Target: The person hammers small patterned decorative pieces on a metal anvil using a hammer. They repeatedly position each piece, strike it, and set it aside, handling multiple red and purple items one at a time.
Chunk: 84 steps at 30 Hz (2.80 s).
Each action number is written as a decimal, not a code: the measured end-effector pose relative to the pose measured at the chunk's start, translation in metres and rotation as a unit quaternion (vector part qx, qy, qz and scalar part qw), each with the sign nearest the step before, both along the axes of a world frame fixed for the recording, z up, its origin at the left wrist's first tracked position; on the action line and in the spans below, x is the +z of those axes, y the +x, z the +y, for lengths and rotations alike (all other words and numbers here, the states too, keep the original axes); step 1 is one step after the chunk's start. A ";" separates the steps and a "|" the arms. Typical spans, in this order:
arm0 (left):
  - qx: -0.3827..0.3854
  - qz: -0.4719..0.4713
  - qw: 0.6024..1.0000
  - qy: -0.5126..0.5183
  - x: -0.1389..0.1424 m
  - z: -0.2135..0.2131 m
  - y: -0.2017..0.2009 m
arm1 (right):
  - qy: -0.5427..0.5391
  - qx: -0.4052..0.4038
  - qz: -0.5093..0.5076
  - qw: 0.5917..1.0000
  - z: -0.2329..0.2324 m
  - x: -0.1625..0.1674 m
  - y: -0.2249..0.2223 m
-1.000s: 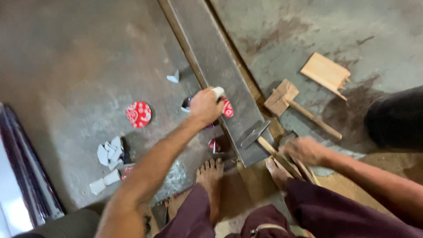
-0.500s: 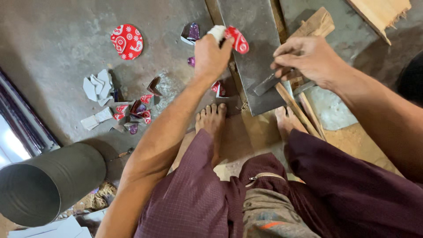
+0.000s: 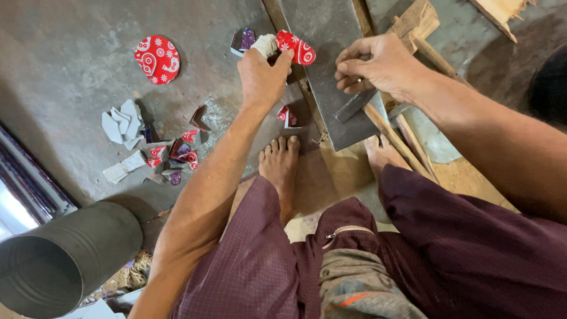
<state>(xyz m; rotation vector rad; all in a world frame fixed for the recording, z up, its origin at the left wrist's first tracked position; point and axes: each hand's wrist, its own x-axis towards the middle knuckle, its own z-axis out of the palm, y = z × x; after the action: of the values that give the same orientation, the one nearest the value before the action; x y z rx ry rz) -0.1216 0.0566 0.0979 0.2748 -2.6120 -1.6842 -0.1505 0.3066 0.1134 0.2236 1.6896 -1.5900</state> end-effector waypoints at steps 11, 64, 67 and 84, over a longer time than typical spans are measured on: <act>0.020 -0.005 1.000 -0.016 -0.001 -0.007 0.000 | 0.224 0.214 0.410 0.858 -0.031 -0.020 0.003; -0.092 0.154 0.981 -0.079 -0.021 0.027 0.008 | 0.300 0.113 0.429 0.844 0.091 0.031 0.107; -0.109 0.184 0.968 -0.132 -0.020 0.029 0.010 | 0.303 0.124 0.423 0.845 0.090 0.033 0.108; -0.101 0.217 0.939 -0.247 -0.027 0.033 0.015 | 0.309 0.177 0.377 0.855 0.069 0.042 0.102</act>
<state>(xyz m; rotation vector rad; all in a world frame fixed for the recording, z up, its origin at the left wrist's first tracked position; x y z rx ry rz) -0.1063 0.0894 0.0711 -0.3485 -2.6473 -0.9150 -0.0482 0.3755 0.1551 -0.4463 2.6361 -0.8341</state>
